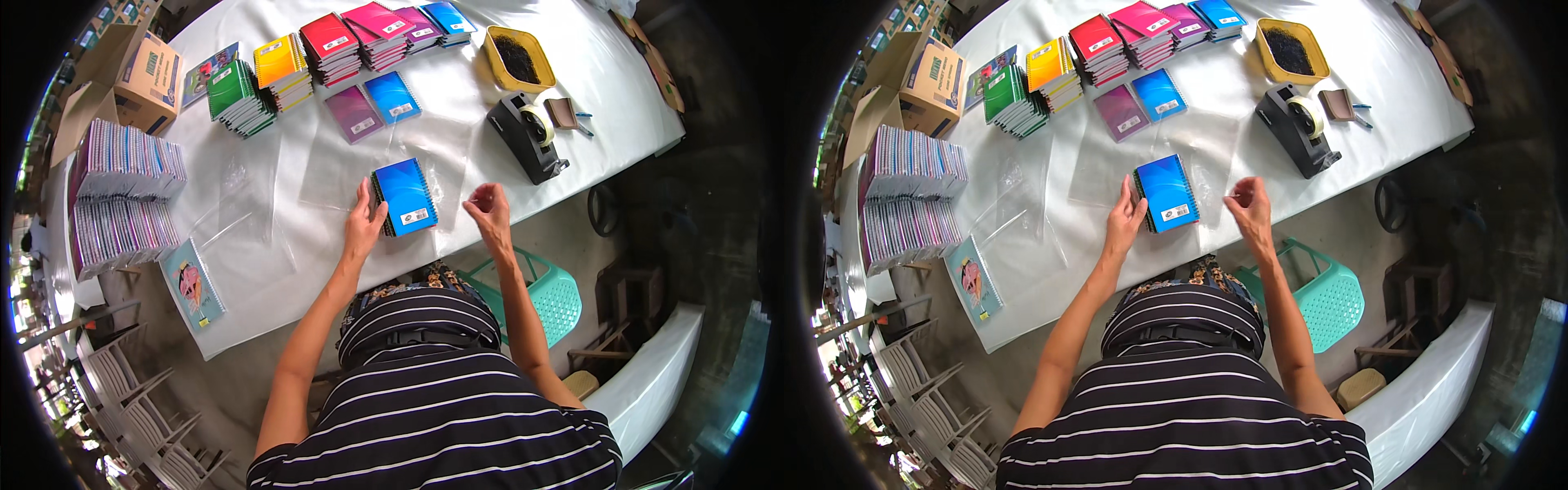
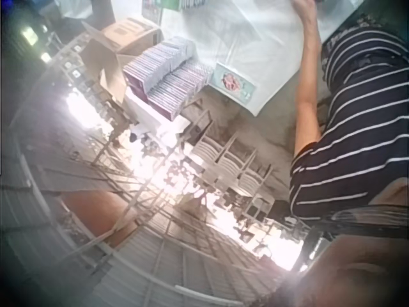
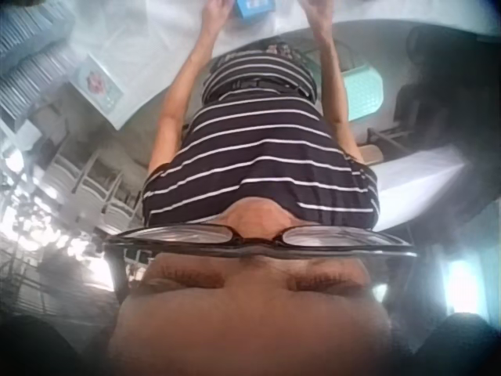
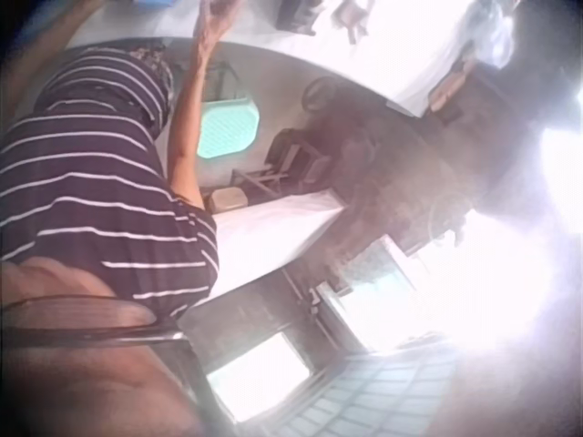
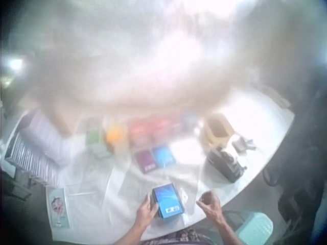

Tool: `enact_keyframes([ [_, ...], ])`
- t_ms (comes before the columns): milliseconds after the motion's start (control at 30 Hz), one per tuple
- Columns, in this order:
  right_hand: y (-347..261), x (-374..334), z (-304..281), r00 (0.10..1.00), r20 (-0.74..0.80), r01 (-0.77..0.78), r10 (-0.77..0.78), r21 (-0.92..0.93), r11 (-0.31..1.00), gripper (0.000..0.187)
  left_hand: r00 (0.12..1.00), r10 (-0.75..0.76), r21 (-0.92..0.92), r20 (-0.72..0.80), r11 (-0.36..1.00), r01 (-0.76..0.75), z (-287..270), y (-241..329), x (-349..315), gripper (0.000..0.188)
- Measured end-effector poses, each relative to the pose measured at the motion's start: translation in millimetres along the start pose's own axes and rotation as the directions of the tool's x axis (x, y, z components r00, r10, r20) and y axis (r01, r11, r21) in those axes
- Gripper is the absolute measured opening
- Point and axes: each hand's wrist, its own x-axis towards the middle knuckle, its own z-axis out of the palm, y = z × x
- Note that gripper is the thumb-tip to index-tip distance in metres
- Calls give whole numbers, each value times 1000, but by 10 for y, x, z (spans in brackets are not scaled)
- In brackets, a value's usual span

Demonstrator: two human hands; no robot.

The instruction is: The person sorts notebooks of different colors into a stack, places them inside a clear plastic sleeve, and uses a tape dispenser to seal the package.

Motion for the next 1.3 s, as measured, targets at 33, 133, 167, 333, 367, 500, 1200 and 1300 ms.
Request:
enact_keyframes([
  [33, -173, -65, 93, 999, 25, 44, -45, 32, 998, 31, 1000, -11, -40, -6, 999, 11, 51, 37, 35, 77],
  [133, -277, -210, 459, 934, 285, 272, -216, -171, 947, 29, 999, -39, -108, -35, 994, 35, 183, 181, 133, 85],
  [167, -269, -259, 609, 899, 341, 370, -276, -254, 893, 28, 998, -48, -101, -49, 994, 43, 209, 180, 155, 90],
  [333, -265, -378, 828, 709, 615, 651, -345, -384, 655, 25, 988, -58, -178, -144, 984, 32, 384, 224, 149, 109],
  [367, -264, -390, 835, 672, 649, 688, -357, -367, 627, 24, 987, -67, -194, -144, 980, 38, 387, 205, 149, 112],
  [500, -310, -374, 682, 563, 765, 703, -312, -246, 667, 22, 994, -32, -212, -108, 977, 8, 354, 66, 169, 119],
  [1200, -402, 1966, 1056, 440, 801, 764, -406, -96, 638, 8, 999, 19, -53, -29, 998, -21, 345, 122, 80, 115],
  [1300, -273, 1971, 1087, 641, 451, 730, -621, -107, 675, 12, 991, -131, -211, -10, 969, 126, 353, 230, 34, 115],
])
